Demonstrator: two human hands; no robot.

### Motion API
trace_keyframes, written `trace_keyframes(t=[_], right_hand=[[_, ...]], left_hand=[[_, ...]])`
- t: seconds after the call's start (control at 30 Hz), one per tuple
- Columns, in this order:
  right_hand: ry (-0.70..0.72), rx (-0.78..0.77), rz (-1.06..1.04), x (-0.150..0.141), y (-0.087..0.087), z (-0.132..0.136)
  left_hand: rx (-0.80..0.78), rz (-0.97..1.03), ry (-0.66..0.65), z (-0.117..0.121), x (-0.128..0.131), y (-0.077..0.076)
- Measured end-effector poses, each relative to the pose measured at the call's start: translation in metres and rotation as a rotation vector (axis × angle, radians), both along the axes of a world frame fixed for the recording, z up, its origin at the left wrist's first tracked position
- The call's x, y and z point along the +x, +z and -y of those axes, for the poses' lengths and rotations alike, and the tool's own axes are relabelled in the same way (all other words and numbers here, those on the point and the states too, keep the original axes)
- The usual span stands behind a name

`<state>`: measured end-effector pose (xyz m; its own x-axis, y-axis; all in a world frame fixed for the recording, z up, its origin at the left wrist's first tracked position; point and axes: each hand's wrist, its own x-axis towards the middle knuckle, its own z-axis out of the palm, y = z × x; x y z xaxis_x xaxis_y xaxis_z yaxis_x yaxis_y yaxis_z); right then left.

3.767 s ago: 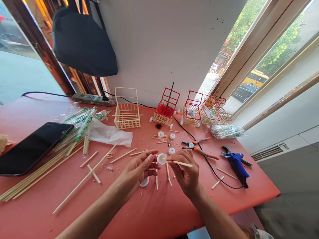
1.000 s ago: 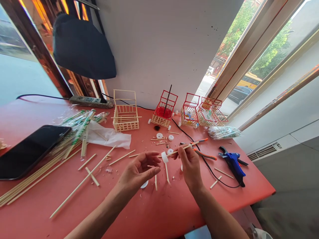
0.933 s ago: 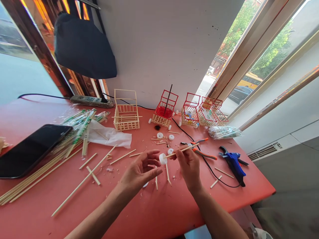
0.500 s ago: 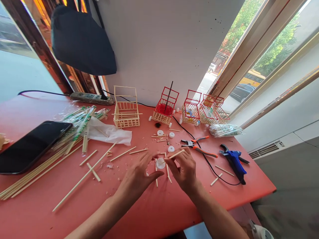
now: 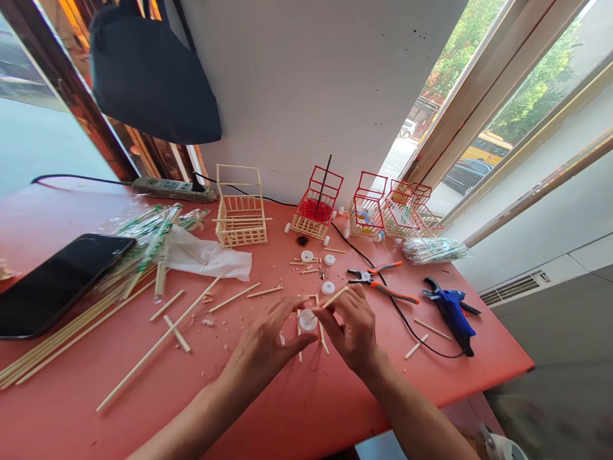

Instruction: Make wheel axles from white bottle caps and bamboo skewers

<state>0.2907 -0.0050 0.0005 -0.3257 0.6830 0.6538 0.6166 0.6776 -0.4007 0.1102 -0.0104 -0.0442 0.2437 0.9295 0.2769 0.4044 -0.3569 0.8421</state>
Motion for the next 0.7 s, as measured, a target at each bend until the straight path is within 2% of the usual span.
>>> trace_keyframes(t=[0.17, 0.37, 0.7], right_hand=[[0.003, 0.009, 0.008, -0.0008, -0.0021, -0.0003], [0.021, 0.025, -0.02, -0.0013, -0.001, 0.0007], [0.033, 0.024, -0.023, -0.0021, -0.0007, 0.0019]], left_hand=[[0.001, 0.025, -0.011, 0.0017, 0.0013, -0.0014], [-0.018, -0.001, 0.041, 0.0037, 0.0006, -0.0023], [0.042, -0.056, 0.008, 0.0053, -0.0009, 0.0022]])
